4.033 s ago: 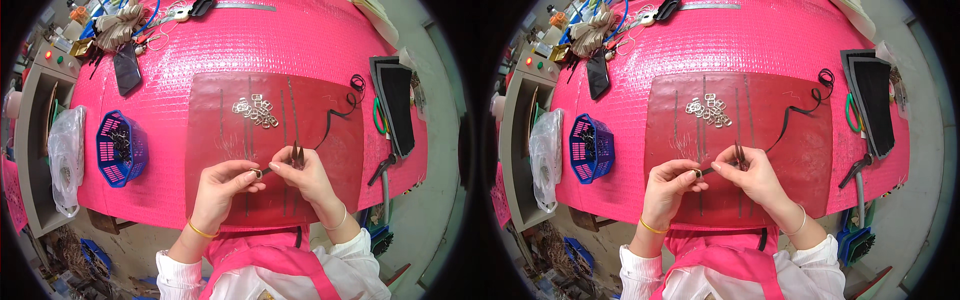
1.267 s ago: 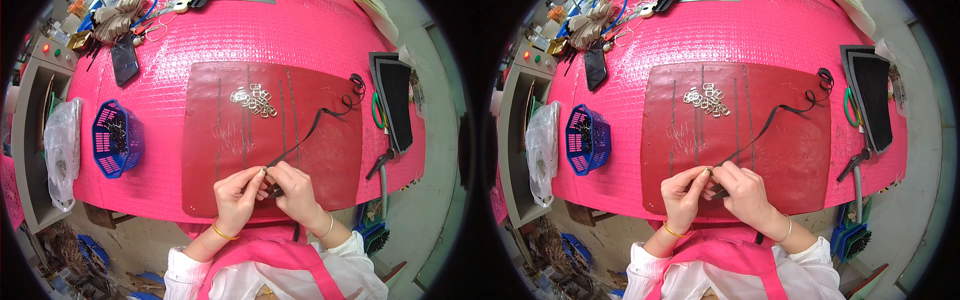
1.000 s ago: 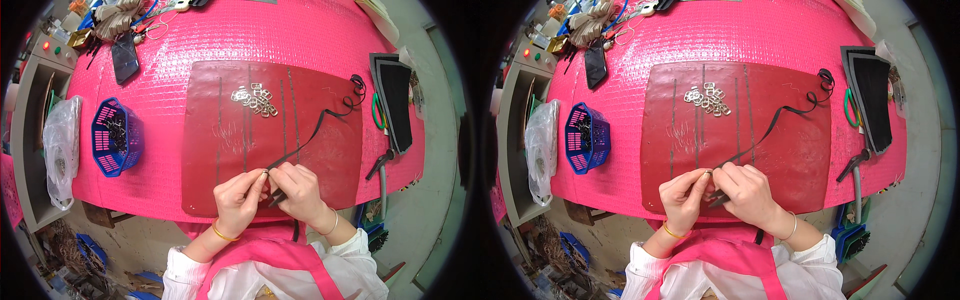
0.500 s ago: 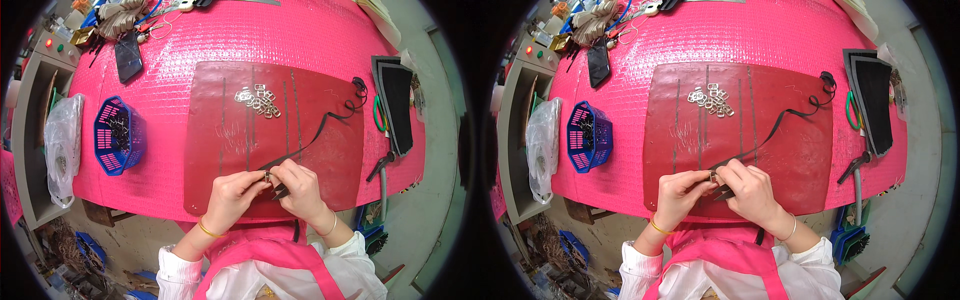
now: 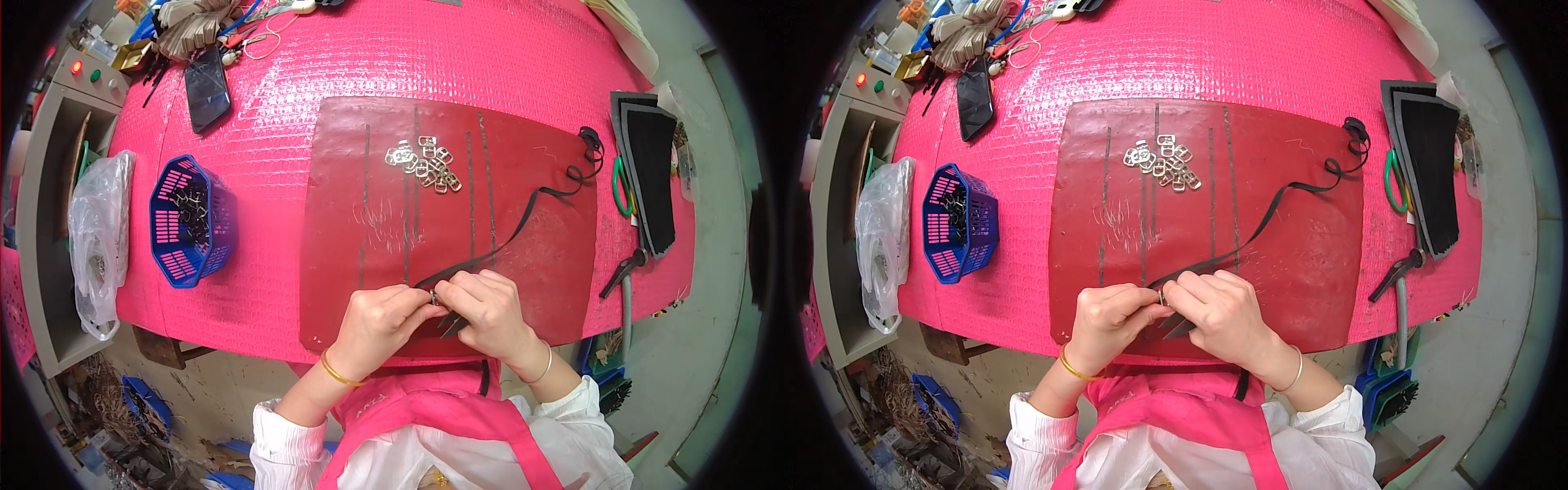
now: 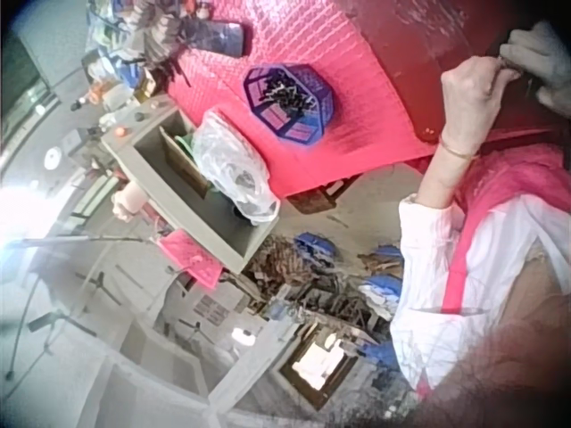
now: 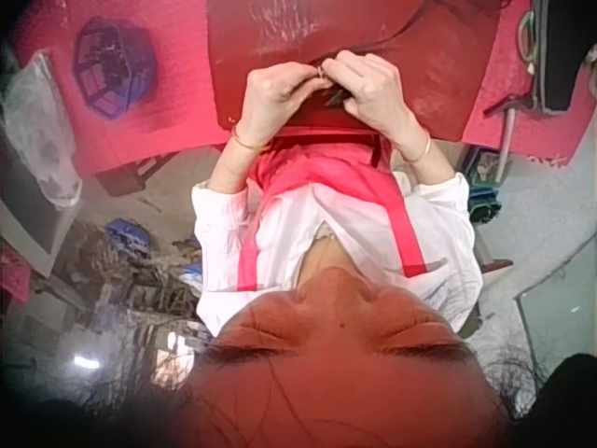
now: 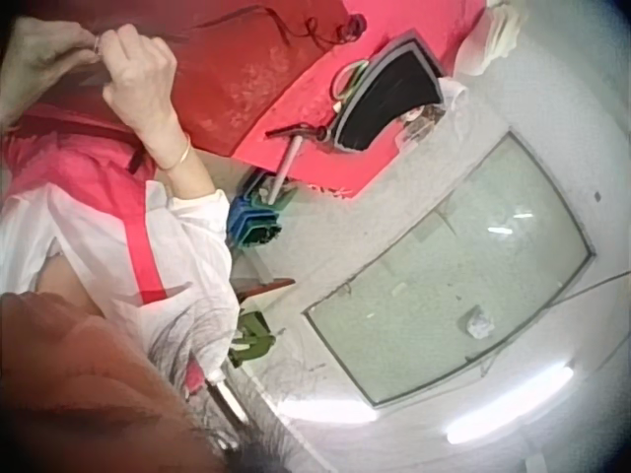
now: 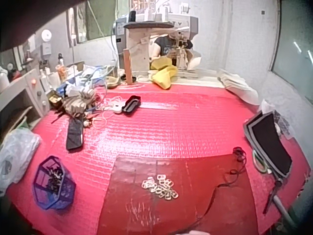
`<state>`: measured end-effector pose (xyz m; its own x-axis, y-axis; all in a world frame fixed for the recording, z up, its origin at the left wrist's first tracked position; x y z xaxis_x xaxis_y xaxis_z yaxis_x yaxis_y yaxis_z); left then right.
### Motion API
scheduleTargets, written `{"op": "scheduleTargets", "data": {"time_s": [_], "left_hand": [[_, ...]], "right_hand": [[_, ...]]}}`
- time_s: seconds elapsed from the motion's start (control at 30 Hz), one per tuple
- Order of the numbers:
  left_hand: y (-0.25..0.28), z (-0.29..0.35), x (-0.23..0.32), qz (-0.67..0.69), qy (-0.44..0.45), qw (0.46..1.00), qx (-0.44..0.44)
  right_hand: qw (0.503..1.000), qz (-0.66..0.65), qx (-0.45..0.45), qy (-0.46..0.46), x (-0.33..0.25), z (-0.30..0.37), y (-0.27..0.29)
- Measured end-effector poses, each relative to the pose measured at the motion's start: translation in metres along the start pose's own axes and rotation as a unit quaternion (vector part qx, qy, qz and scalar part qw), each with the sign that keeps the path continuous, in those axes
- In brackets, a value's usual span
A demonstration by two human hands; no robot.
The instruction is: The person repeatedly threads the end of a black strap through metal buckles and cuts the strap with snips.
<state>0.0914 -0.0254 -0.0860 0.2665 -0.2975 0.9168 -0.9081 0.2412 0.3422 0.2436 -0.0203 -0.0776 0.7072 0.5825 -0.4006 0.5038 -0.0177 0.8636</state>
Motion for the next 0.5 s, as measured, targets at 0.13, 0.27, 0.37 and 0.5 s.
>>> {"op": "scheduleTargets", "data": {"time_s": [0.13,0.27,0.37,0.5], "left_hand": [[0.0001,-0.0025,0.0028,-0.017,-0.034,0.999,-0.020],[-0.0020,0.0003,0.0026,-0.014,-0.062,0.998,-0.005],[-0.0029,0.0008,0.0026,-0.029,-0.074,0.997,0.001],[-0.0053,0.0020,0.0006,-0.052,-0.100,0.994,-0.010]], "right_hand": [[1.000,-0.016,-0.004,0.006,0.0028,-0.0006,0.0010],[0.999,-0.027,-0.020,0.017,0.0037,0.0003,0.0029],[0.999,-0.038,-0.008,0.015,0.0019,0.0026,0.0048],[0.999,-0.041,-0.001,0.006,0.0018,0.0051,0.0020]]}}
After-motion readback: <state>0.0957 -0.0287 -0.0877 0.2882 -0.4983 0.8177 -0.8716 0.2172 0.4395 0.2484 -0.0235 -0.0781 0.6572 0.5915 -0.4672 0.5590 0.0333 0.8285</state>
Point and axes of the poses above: each hand's wrist, its own z-axis away from the middle knuckle, its own y-axis out of the back of the hand, x = y × z, the point moved 2 cm from there along -z, towards the middle knuckle, and after that the axes turned 12 degrees about z, right-handed, at the moved point
